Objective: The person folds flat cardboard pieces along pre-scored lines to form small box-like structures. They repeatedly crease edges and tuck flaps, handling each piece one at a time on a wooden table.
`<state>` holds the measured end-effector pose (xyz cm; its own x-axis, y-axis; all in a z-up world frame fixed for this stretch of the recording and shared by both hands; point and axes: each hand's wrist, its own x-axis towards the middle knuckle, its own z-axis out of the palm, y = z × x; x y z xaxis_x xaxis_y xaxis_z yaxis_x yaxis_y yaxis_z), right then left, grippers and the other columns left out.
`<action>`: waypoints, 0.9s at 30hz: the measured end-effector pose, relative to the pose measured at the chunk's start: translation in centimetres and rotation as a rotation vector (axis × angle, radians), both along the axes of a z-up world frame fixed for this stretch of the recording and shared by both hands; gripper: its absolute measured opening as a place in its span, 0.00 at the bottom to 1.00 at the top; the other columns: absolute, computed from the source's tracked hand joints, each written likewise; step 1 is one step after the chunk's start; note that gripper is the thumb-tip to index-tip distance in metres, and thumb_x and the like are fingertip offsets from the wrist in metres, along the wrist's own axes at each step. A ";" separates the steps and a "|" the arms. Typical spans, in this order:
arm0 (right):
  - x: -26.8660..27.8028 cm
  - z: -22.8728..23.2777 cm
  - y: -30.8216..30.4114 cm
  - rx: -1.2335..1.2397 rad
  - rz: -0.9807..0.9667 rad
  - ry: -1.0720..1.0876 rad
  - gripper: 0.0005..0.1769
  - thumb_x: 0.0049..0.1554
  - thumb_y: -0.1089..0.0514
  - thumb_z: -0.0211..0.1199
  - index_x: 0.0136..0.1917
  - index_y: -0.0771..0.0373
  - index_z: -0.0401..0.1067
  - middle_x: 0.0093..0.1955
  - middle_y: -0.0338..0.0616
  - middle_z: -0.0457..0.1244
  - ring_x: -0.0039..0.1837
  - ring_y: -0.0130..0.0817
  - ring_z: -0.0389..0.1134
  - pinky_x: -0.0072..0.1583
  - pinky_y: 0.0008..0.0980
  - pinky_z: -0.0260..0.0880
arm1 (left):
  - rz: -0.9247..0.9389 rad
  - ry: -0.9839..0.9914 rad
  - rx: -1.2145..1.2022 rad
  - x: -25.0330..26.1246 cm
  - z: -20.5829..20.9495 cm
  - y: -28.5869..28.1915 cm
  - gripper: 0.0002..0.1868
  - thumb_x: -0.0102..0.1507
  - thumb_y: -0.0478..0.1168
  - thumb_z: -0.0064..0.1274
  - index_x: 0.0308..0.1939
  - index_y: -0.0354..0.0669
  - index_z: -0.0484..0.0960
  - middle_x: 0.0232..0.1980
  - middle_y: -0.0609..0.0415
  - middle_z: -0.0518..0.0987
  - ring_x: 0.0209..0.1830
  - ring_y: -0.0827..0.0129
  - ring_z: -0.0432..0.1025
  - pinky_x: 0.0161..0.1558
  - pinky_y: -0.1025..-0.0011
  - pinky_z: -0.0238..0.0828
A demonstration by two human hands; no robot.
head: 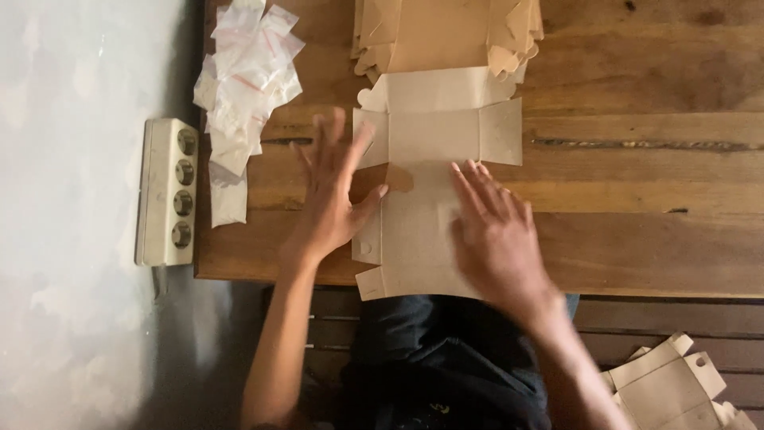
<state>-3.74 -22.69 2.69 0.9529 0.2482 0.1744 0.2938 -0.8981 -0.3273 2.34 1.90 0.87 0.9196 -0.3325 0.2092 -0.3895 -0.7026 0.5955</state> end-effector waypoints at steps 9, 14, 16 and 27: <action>7.0 0.7 -6.8 0.091 0.305 -0.007 0.13 0.50 0.64 0.59 0.48 0.51 0.75 0.68 0.39 0.67 0.74 0.43 0.64 0.59 0.48 0.67 | -0.259 -0.033 0.124 3.9 -0.8 0.8 0.10 0.61 0.32 0.58 0.45 0.50 0.83 0.75 0.57 0.71 0.78 0.56 0.60 0.77 0.40 0.25; 7.4 2.6 -8.3 0.105 0.327 0.027 0.11 0.48 0.59 0.68 0.46 0.47 0.78 0.64 0.35 0.71 0.68 0.42 0.70 0.63 0.48 0.70 | -0.346 0.086 0.036 3.7 2.8 1.1 0.15 0.53 0.30 0.66 0.39 0.56 0.87 0.63 0.59 0.81 0.74 0.60 0.65 0.79 0.52 0.24; 6.6 5.0 -8.5 0.130 0.344 0.052 0.10 0.47 0.58 0.69 0.44 0.44 0.78 0.64 0.33 0.71 0.67 0.42 0.70 0.64 0.49 0.71 | -0.373 0.114 -0.019 2.9 4.4 1.6 0.17 0.52 0.29 0.66 0.39 0.57 0.88 0.59 0.59 0.84 0.72 0.61 0.68 0.80 0.55 0.26; 3.0 6.1 -10.0 1.146 0.365 0.610 0.19 0.44 0.79 0.61 0.50 0.72 0.78 0.48 0.47 0.74 0.48 0.29 0.74 0.46 0.26 0.78 | -0.450 0.316 -0.854 -2.0 -0.9 8.1 0.58 0.54 0.54 0.69 0.78 0.37 0.51 0.79 0.41 0.60 0.80 0.51 0.57 0.79 0.47 0.53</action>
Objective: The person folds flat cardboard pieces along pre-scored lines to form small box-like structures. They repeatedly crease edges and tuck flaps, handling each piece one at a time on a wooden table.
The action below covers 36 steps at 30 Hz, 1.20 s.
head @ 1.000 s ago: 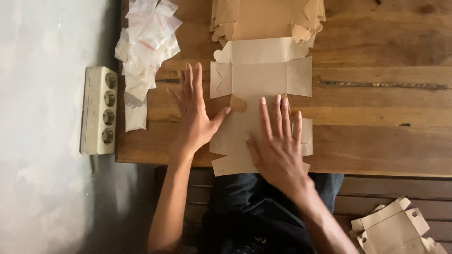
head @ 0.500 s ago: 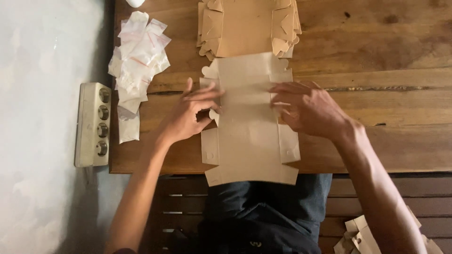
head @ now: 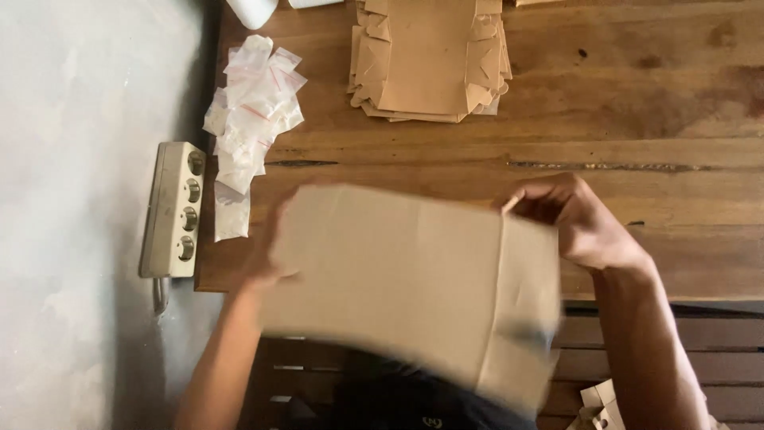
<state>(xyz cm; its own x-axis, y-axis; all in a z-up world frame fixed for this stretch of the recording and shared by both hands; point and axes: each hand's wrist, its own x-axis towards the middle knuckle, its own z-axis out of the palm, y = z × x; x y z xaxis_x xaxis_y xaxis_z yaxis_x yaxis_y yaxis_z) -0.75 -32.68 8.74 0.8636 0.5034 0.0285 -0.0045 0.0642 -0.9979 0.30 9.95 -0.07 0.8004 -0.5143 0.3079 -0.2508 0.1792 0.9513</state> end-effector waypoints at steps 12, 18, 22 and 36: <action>3.1 -4.2 2.3 -0.791 -0.382 -0.043 0.07 0.54 0.52 0.70 0.42 0.57 0.80 0.31 0.39 0.67 0.34 0.30 0.66 0.42 0.32 0.68 | 0.682 -0.270 0.702 0.4 4.0 -8.2 0.24 0.67 0.44 0.58 0.63 0.40 0.71 0.63 0.38 0.74 0.62 0.43 0.72 0.58 0.48 0.72; 1.8 -2.6 2.7 -0.923 -0.409 -0.213 0.10 0.56 0.51 0.68 0.52 0.53 0.79 0.50 0.42 0.70 0.53 0.48 0.73 0.56 0.48 0.71 | 0.532 -0.475 0.760 -0.2 3.7 -11.1 0.28 0.68 0.46 0.55 0.68 0.41 0.67 0.72 0.34 0.65 0.73 0.38 0.60 0.70 0.38 0.55; 2.2 -1.5 3.7 -0.793 -0.335 -0.382 0.12 0.56 0.62 0.67 0.54 0.54 0.79 0.51 0.46 0.69 0.55 0.51 0.72 0.55 0.44 0.71 | 0.305 -0.477 0.756 0.3 2.5 -13.5 0.34 0.68 0.56 0.51 0.72 0.40 0.65 0.76 0.36 0.62 0.78 0.40 0.53 0.75 0.36 0.42; 12.5 -1.0 4.0 -1.035 0.171 -0.271 0.10 0.49 0.45 0.71 0.46 0.34 0.85 0.41 0.39 0.73 0.53 0.51 0.74 0.58 0.51 0.72 | -0.050 -0.536 0.988 11.6 2.5 -16.0 0.51 0.62 0.64 0.58 0.78 0.41 0.54 0.84 0.40 0.40 0.85 0.46 0.34 0.79 0.40 0.21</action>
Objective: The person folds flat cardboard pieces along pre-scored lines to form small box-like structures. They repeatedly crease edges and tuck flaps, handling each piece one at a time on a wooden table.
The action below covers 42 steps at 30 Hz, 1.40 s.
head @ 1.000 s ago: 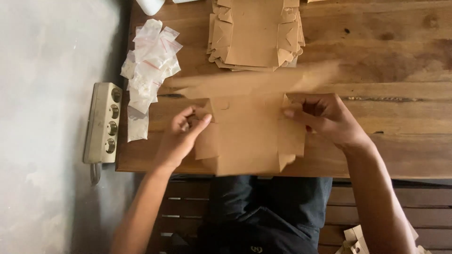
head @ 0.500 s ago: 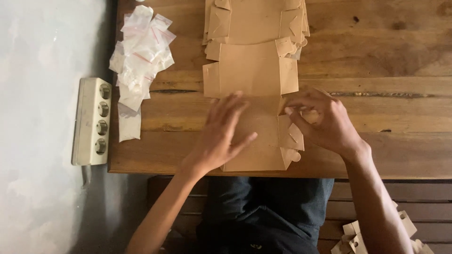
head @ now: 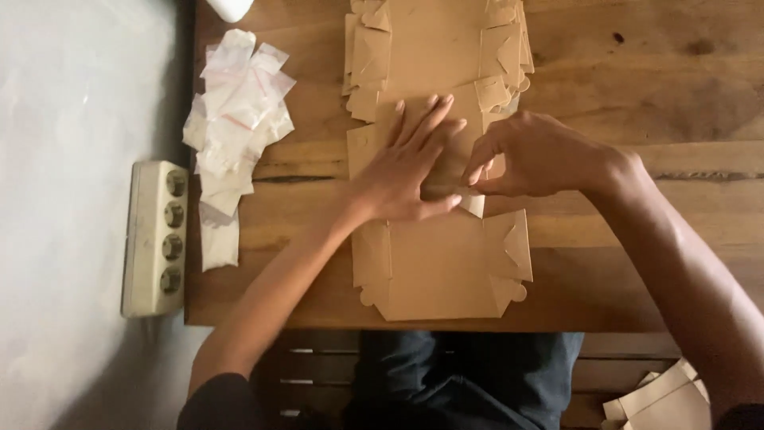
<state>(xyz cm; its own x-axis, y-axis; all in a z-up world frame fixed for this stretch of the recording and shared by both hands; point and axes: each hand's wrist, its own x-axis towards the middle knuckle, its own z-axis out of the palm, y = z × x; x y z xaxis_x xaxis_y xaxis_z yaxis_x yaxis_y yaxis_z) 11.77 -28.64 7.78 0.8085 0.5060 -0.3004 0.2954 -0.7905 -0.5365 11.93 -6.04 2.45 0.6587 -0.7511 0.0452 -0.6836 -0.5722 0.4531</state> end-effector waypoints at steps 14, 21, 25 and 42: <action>1.0 -2.6 -2.8 0.125 0.258 -0.363 0.57 0.45 0.32 0.71 0.79 0.55 0.54 0.83 0.60 0.40 0.85 0.58 0.31 0.76 0.70 0.31 | -0.126 -0.064 0.037 -1.4 -0.2 1.0 0.57 0.67 0.66 0.53 0.82 0.40 0.34 0.87 0.45 0.42 0.88 0.56 0.35 0.82 0.48 0.18; 1.2 -3.9 -2.4 0.119 0.271 -0.230 0.65 0.45 0.32 0.71 0.84 0.48 0.40 0.86 0.63 0.29 0.86 0.51 0.21 0.78 0.61 0.19 | -0.024 -0.081 0.027 -1.8 -0.9 0.4 0.57 0.68 0.67 0.51 0.81 0.34 0.38 0.86 0.39 0.38 0.86 0.54 0.27 0.82 0.48 0.16; 0.9 -2.5 -2.0 0.107 0.275 -0.158 0.65 0.45 0.33 0.71 0.84 0.44 0.38 0.86 0.61 0.25 0.86 0.47 0.17 0.78 0.55 0.13 | -0.011 -0.105 0.064 -2.0 -1.2 0.5 0.56 0.68 0.70 0.48 0.81 0.32 0.42 0.85 0.37 0.39 0.85 0.50 0.29 0.81 0.44 0.19; 0.2 -2.1 -0.8 -0.062 0.281 -0.082 0.80 0.38 0.28 0.74 0.85 0.45 0.24 0.85 0.61 0.15 0.82 0.50 0.06 0.75 0.59 0.06 | -0.020 -0.081 0.137 -1.8 -1.6 0.4 0.61 0.70 0.73 0.53 0.82 0.32 0.37 0.85 0.37 0.32 0.85 0.51 0.23 0.81 0.44 0.16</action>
